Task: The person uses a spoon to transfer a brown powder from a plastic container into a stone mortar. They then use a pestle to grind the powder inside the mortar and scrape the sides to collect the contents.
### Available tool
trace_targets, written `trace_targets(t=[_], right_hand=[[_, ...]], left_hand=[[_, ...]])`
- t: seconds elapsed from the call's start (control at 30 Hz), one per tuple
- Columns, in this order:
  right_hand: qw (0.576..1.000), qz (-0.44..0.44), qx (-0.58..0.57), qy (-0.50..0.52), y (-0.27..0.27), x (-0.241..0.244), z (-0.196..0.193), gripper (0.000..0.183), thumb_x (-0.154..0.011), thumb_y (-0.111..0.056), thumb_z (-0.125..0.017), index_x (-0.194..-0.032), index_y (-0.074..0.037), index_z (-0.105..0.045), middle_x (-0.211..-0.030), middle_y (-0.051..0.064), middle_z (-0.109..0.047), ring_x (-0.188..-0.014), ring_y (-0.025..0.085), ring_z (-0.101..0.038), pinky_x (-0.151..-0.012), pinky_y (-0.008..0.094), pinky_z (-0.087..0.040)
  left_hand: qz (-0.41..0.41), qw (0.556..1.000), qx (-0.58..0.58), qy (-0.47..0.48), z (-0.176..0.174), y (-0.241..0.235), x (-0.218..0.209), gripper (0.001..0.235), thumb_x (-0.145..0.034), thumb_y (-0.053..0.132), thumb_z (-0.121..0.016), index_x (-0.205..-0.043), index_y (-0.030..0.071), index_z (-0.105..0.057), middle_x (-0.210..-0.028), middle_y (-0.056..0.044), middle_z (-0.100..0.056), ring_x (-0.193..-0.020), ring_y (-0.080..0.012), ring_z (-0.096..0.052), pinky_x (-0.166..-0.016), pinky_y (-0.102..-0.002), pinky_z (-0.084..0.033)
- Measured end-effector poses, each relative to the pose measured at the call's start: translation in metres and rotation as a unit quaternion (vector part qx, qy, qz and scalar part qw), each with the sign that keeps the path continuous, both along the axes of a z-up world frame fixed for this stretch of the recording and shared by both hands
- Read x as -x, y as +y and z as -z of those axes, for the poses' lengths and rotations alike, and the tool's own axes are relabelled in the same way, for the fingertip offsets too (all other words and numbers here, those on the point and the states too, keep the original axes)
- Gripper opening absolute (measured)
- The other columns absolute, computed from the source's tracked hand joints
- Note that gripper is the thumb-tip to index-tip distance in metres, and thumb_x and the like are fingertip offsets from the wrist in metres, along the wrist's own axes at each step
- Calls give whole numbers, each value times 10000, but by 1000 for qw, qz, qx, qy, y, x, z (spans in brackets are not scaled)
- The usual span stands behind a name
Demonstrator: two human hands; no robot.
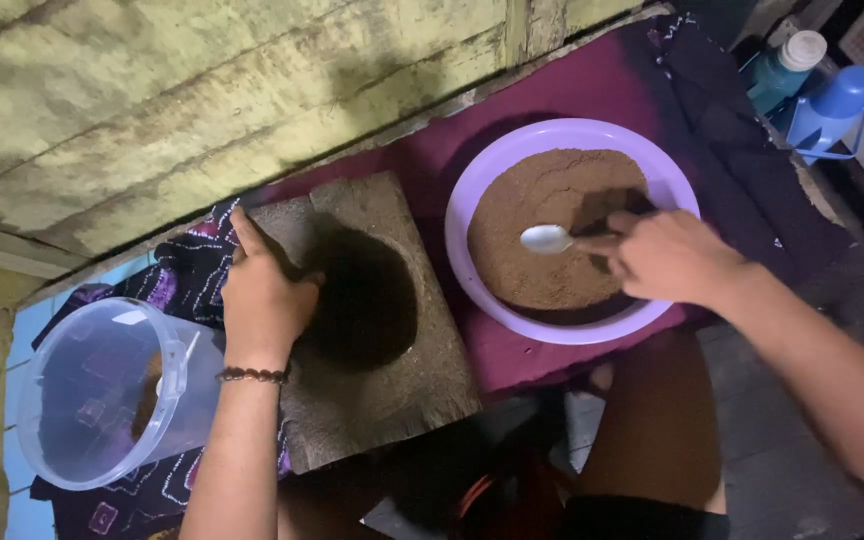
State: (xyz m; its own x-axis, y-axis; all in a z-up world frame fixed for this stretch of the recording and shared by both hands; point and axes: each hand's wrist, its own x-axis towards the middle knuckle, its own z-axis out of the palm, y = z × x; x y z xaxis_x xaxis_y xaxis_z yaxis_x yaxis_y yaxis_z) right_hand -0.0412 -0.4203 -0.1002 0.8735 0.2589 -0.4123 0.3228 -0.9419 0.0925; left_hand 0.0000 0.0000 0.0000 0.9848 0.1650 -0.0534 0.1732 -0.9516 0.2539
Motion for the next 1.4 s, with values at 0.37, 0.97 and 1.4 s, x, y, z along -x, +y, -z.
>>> trace_targets(t=[0.37,0.97,1.4], right_hand=[[996,75,18,-38,-22,-1,-24,313,-977,-373,-525,-808,-208,-733,-814,-38,-629,-602,135,-697,-515,272,-557],[989,39,2,-141,-20,-31,38,315,-748,-478,-670,-826,-219,-832,-873,30,-784,-765,266,-779,-667,407,-596],[984,-44,-141,-95,-4,31,-52,329,-899,-305,-538,-1028,-244,-834,-1031,90,-786,-799,351,-798,-734,461,-654]], left_hand=[[14,1000,0,-4,0,1,1,1196,-786,205,-810,-1643,-4,-2,-1216,-349,-598,-1032,-557,-619,-878,-573,-516],[-3,1000,23,1,-4,-3,5,1091,-820,198,-780,-1643,7,-90,-1368,-395,-518,-1198,-589,-583,-981,-656,-508],[-5,1000,18,5,-4,-3,5,1081,-829,212,-786,-1634,5,-94,-1390,-410,-502,-1187,-616,-577,-959,-681,-516]])
